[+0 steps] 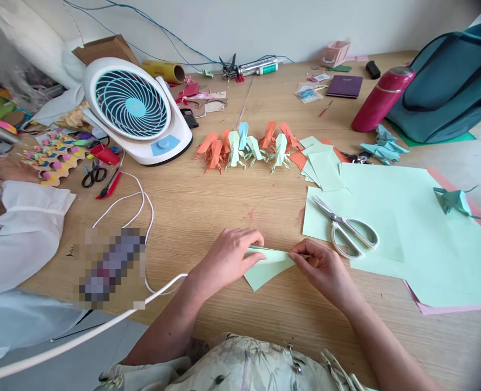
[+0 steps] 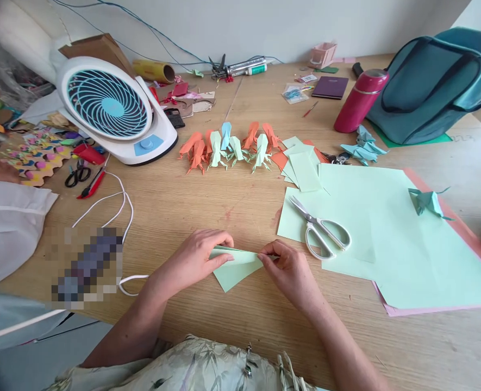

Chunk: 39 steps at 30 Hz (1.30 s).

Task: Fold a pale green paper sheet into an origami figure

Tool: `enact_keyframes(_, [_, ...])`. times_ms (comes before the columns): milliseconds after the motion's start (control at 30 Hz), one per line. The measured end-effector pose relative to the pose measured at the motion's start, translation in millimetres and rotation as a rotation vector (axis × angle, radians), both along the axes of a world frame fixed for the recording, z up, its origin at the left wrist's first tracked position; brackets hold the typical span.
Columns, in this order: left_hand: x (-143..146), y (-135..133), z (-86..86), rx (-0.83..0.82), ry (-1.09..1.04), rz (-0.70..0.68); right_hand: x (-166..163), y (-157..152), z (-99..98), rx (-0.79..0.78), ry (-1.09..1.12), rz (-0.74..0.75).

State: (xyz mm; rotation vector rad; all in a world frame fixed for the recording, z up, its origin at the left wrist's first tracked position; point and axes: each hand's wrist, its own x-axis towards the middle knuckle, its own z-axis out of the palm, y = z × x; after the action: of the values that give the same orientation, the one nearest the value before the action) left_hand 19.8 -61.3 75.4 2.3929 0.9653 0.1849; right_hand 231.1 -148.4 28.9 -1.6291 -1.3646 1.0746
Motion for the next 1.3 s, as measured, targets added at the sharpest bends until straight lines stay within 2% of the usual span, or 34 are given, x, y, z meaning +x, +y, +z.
enact_keyframes(133, [-15.1,2.4,-5.0,0.008,-0.038,0.092,2.0,1.0,-3.5,0.01,-0.077,-0.037])
enact_keyframes(267, [-19.7,2.2,-13.9,-0.016,-0.073,0.14,2.5,0.5,-8.2,0.019,-0.148,-0.004])
enact_keyframes(467, [-16.3,3.5,-24.9,-0.029,-0.095,0.139,6.1,-3.3,-14.3,0.086,-0.407,0.049])
enact_keyframes(700, [-9.5,6.0,-39.6,0.017,-0.025,0.131,5.6,-4.1,-19.7,0.176,-0.599,0.108])
enact_keyframes(967, [-4.0,3.8,-41.0,0.077,0.092,0.133,2.5,-5.7,-18.3,0.242,-0.839,0.13])
enact_keyframes(1067, [-3.0,2.9,-41.2,0.104,0.13,0.136,-0.3,-5.1,-16.0,0.3,-0.803,0.2])
enact_keyframes(1167, [-2.7,2.3,-41.5,0.115,0.142,0.142,-2.0,-5.0,-15.8,0.354,-0.712,0.335])
enact_keyframes(1300, [-2.3,1.5,-41.1,0.102,0.154,0.168,-1.1,-6.1,-16.6,0.412,-0.778,0.472])
